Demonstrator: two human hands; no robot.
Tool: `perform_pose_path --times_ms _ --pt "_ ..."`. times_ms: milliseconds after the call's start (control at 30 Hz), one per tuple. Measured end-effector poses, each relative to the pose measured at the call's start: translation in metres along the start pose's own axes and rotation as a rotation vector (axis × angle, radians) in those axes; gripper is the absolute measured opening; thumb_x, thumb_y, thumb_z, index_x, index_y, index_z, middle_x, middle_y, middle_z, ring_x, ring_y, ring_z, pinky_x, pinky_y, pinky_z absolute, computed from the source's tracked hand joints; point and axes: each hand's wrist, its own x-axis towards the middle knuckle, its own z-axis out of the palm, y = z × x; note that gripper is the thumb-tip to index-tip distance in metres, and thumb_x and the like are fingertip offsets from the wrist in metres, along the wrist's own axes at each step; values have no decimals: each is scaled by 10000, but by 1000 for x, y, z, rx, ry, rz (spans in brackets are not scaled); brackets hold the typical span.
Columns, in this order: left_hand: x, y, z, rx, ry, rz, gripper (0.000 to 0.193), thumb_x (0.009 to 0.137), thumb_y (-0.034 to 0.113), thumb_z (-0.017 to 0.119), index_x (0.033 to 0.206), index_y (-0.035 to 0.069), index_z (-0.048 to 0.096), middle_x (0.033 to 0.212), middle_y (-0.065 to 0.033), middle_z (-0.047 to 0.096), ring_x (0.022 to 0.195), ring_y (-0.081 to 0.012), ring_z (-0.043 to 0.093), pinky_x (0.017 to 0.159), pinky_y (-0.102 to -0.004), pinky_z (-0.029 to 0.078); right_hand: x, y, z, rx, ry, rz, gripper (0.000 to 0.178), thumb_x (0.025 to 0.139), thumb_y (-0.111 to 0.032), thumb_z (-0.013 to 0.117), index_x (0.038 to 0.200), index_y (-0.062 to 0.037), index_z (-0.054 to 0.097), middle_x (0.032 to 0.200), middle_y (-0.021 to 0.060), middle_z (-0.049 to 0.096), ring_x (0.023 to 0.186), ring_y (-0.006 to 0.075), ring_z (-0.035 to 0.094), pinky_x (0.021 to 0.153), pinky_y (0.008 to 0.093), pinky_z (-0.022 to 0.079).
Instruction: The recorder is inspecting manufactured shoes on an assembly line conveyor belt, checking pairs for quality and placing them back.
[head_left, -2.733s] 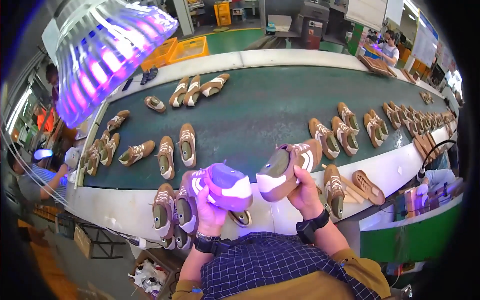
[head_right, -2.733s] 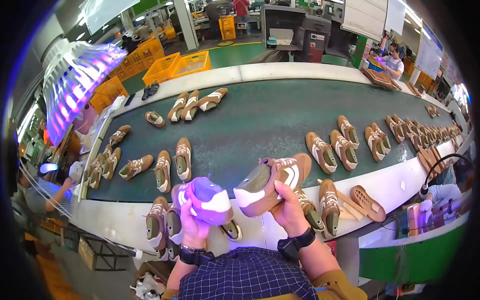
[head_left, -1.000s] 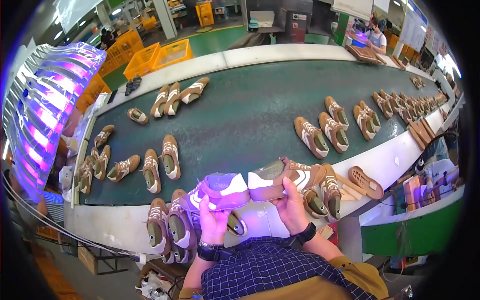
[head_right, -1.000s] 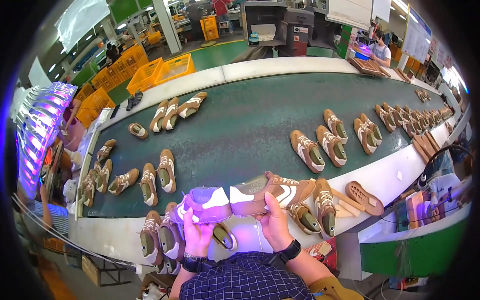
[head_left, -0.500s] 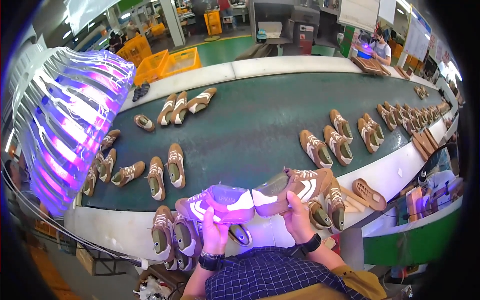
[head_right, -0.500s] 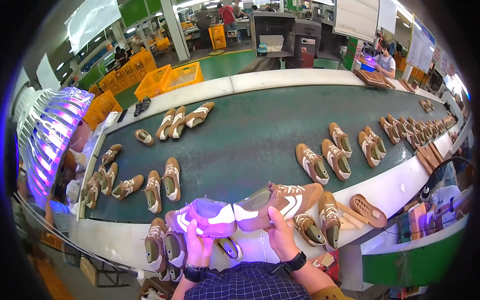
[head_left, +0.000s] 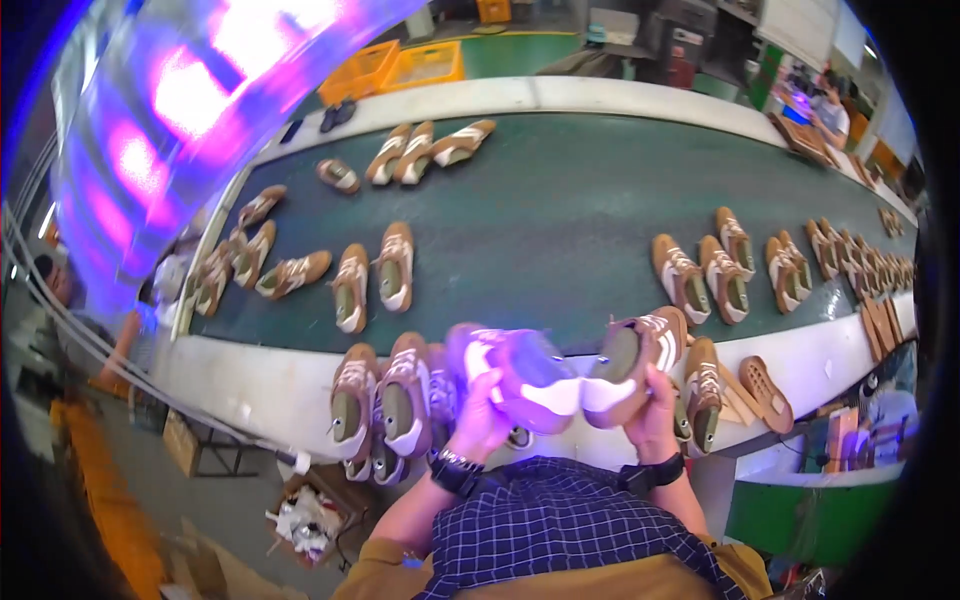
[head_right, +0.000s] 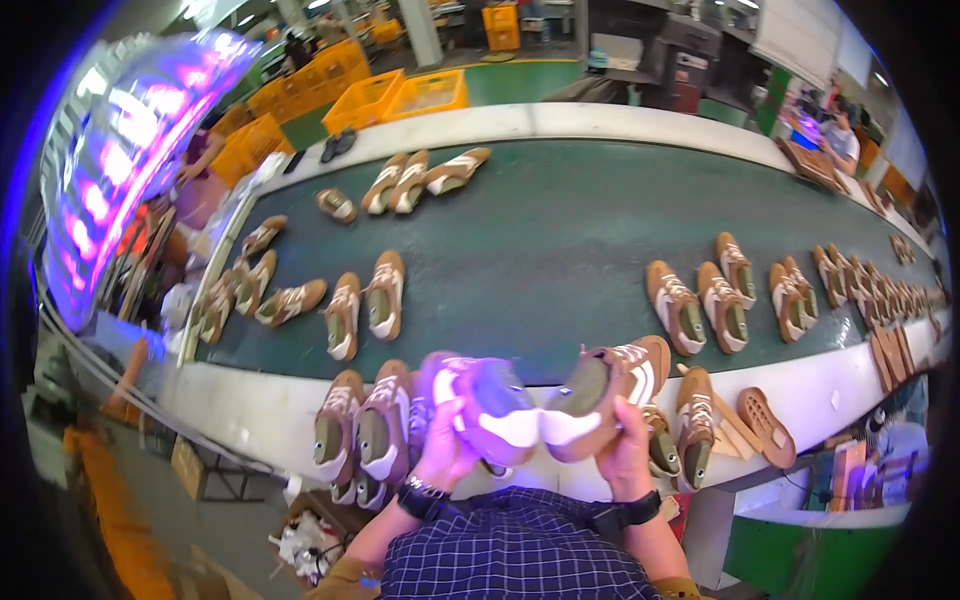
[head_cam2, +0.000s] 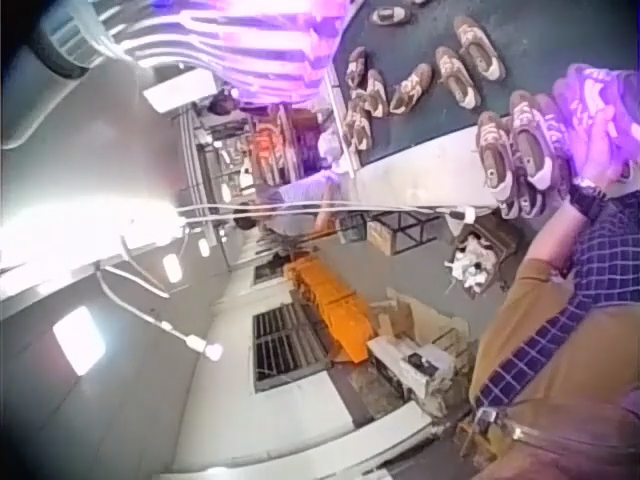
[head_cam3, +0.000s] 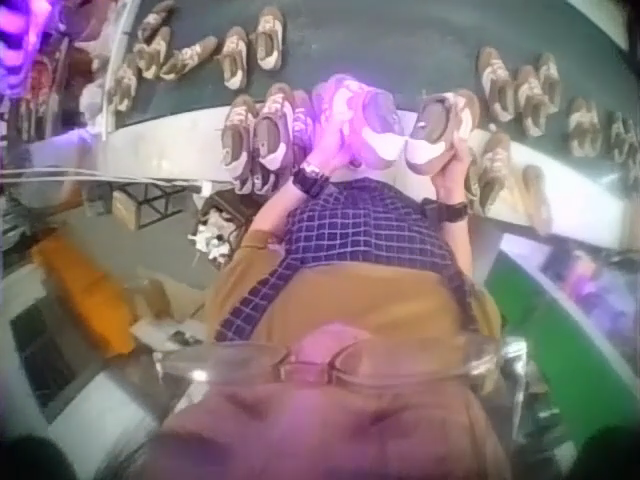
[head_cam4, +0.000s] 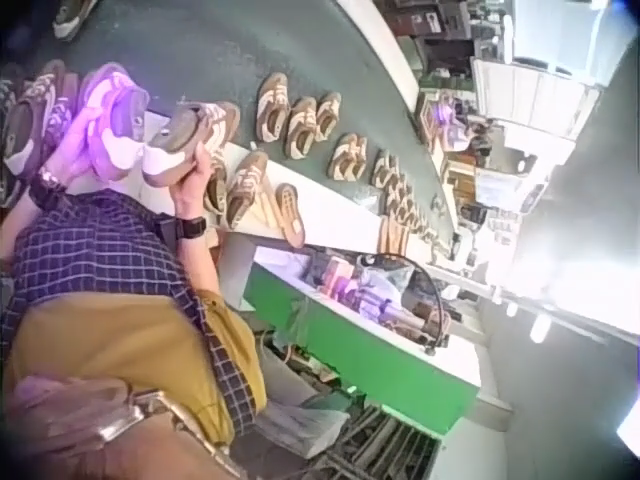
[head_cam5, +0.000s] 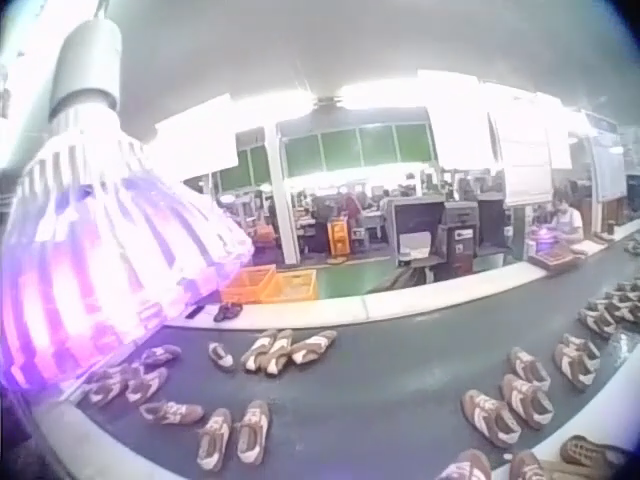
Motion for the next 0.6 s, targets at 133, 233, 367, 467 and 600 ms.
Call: perform_pose_path --times_ms 133,233,367,467,600 --pt "2 -22 -10 54 -134 -271 430 865 207 560 1258 68 454 1149 -60 576 1031 -194 578 931 -353 467 -5 7 -32 -21 28 94 517 853 -375 531 1215 -7 502 1078 130 627 938 241 622 856 375 498" --pt "-1 -22 -17 101 -157 -456 438 884 244 545 1270 62 446 1138 -66 587 978 -199 603 913 -344 478 -13 7 -54 -67 -30 255 522 846 -365 522 1213 6 500 1097 128 618 951 241 617 852 365 500" --pt "-8 -2 -34 762 -27 -620 433 900 311 527 1233 41 470 1086 -81 589 897 -179 604 759 -305 499 -33 6 -68 -209 15 214 499 818 -312 554 1189 18 507 1079 126 616 945 232 609 872 347 477" --pt "-15 7 -50 1183 3 -372 414 845 418 585 903 9 616 734 -83 626 692 -209 637 622 -311 520 -46 4 -68 -233 73 206 536 803 -313 572 1215 19 487 1103 128 603 971 232 601 885 349 471" --pt "-15 -7 -63 1625 249 -36 694 696 456 714 1066 -71 454 887 -186 605 812 -324 632 731 -374 497 -54 7 -62 -213 105 184 549 804 -334 561 1214 23 487 1097 134 605 966 237 602 871 349 479"
